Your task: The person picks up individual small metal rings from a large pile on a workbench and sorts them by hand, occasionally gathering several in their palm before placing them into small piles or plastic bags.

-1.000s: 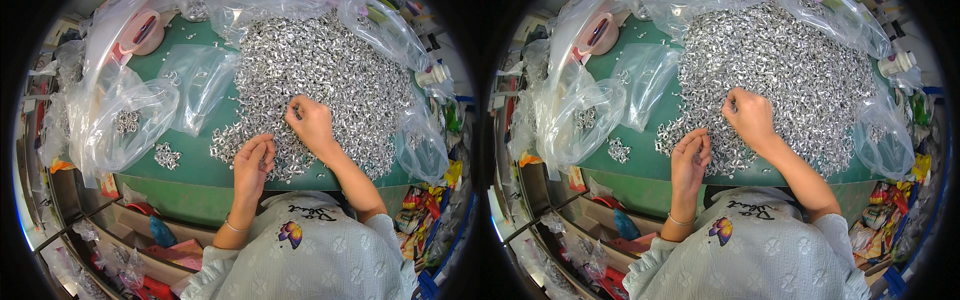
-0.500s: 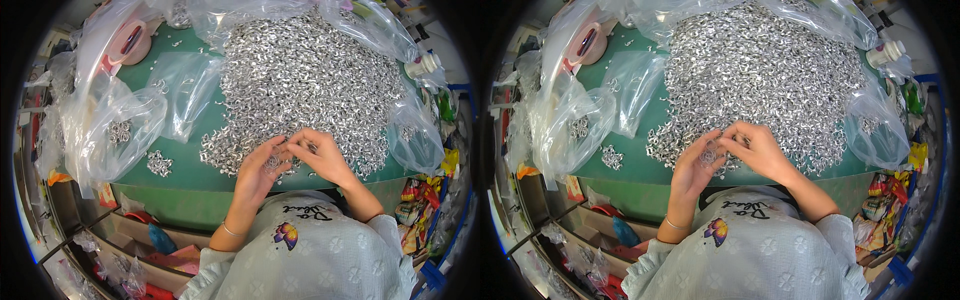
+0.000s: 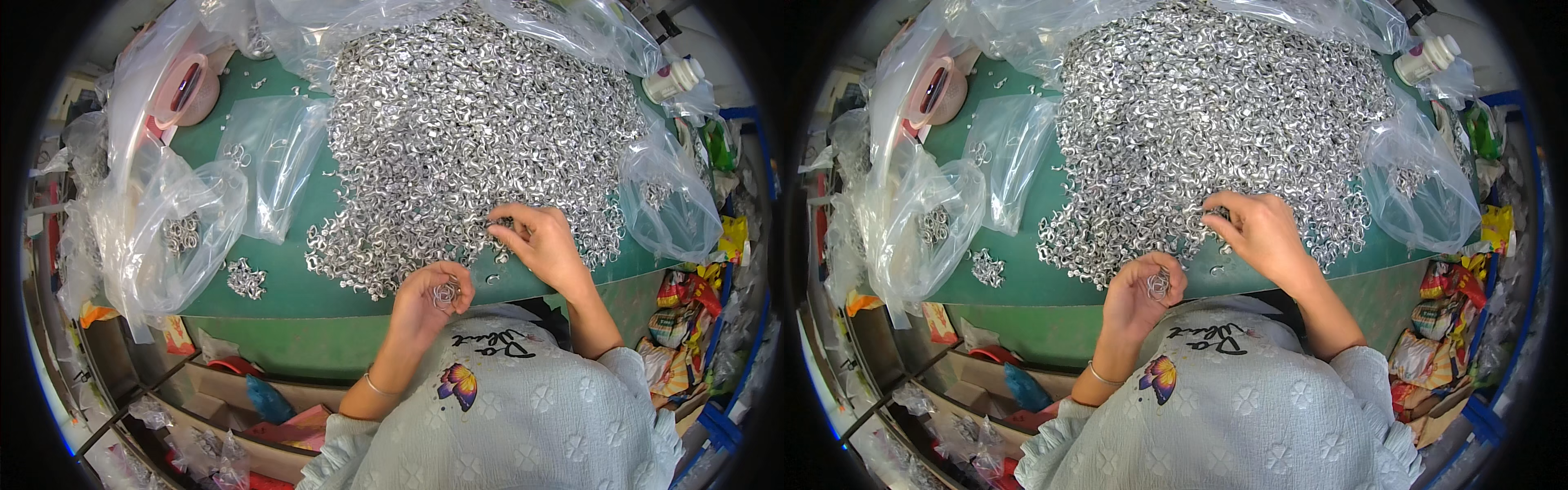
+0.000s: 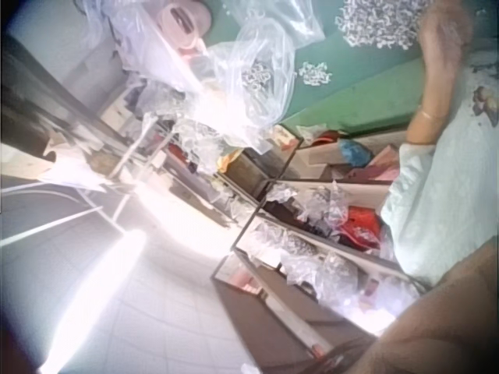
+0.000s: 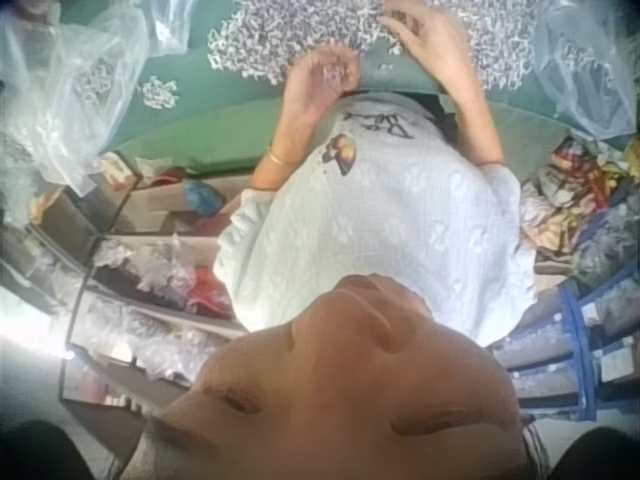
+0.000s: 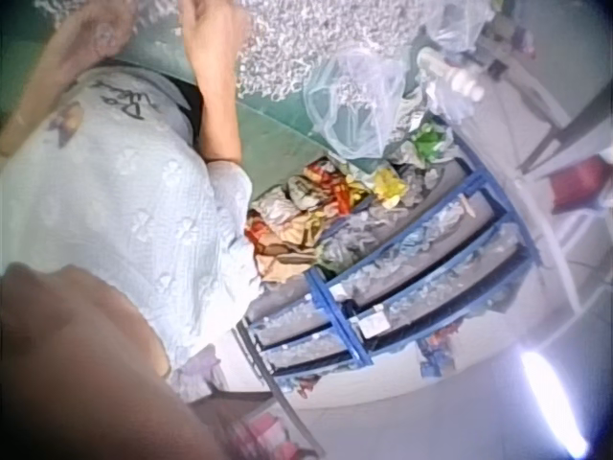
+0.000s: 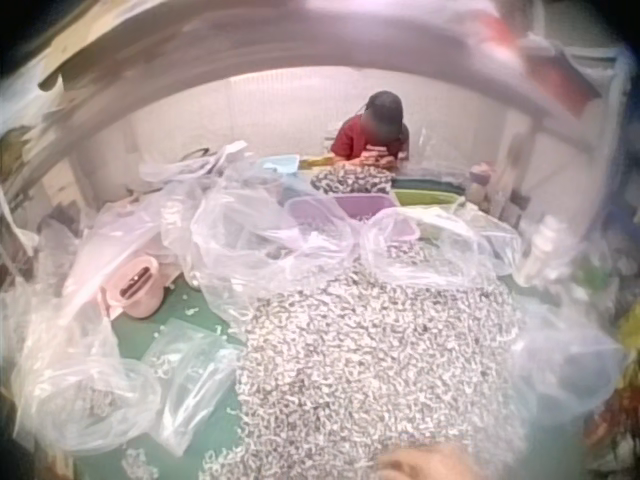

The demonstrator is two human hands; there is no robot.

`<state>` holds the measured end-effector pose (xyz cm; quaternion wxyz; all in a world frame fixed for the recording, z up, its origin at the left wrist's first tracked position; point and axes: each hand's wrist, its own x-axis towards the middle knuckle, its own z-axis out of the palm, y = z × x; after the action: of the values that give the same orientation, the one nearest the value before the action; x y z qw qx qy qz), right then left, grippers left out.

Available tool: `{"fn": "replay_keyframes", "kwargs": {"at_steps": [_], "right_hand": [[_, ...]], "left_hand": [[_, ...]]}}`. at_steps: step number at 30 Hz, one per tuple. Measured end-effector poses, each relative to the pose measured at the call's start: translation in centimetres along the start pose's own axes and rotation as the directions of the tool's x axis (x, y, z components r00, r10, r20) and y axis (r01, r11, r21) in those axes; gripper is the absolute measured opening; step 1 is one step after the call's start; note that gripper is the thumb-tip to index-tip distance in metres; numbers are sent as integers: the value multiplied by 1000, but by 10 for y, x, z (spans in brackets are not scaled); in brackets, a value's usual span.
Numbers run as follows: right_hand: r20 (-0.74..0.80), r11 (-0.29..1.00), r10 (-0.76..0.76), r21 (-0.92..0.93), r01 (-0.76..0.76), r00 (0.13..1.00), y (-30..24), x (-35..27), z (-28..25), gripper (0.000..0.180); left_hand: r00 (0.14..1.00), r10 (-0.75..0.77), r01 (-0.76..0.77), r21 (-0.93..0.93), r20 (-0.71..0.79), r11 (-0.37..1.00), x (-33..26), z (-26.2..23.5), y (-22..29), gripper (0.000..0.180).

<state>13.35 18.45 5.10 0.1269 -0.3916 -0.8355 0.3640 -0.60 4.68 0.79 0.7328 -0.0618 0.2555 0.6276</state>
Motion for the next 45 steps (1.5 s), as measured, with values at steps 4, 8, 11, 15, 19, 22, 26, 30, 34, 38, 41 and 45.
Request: {"fn": "replay_keyframes", "kwargs": {"at_steps": [4,8,11,15,19,22,26,30,34,38,41,45], "right_hand": [[213,998,-44,-26,51,976,2,1,-8,19],[69,997,-61,-53,64,996,6,-3,0,20],[3,978,-183,-101,183,983,9,-5,14,22],[65,946,-204,-244,214,977,9,-5,22,22],[-75,938,-265,-253,239,961,22,-9,27,13],[-136,985,-144,-119,129,980,16,-11,20,7],[-89,916,81,400,-39,993,23,-16,17,7],[276,449,252,815,-365,927,21,-20,4,11],[389,288,222,850,-441,894,21,-24,4,13],[324,616,177,700,-361,929,9,-30,8,10],[203,902,-3,423,-85,979,9,-34,14,9],[-58,999,-47,17,48,997,6,-21,24,9]], "left_hand": [[997,-54,56,-38,52,998,-6,-4,-4,26],[987,-121,125,-36,103,991,-9,-3,-6,25],[993,-103,107,76,-49,991,-9,6,-12,24],[987,-99,114,123,-126,986,-10,12,-18,24],[992,-85,95,111,-89,989,-11,5,-22,25],[992,-72,86,127,-105,988,-10,5,-22,26],[991,-47,64,139,-126,988,-8,11,-23,28],[996,-35,44,115,-78,992,-7,7,-25,29],[994,-48,61,146,-95,987,-9,8,-24,29],[981,-56,71,77,-184,994,-7,29,-20,30],[961,-59,64,10,-269,998,-7,27,-27,31],[985,-168,160,163,33,974,-9,-5,-31,31]]}}
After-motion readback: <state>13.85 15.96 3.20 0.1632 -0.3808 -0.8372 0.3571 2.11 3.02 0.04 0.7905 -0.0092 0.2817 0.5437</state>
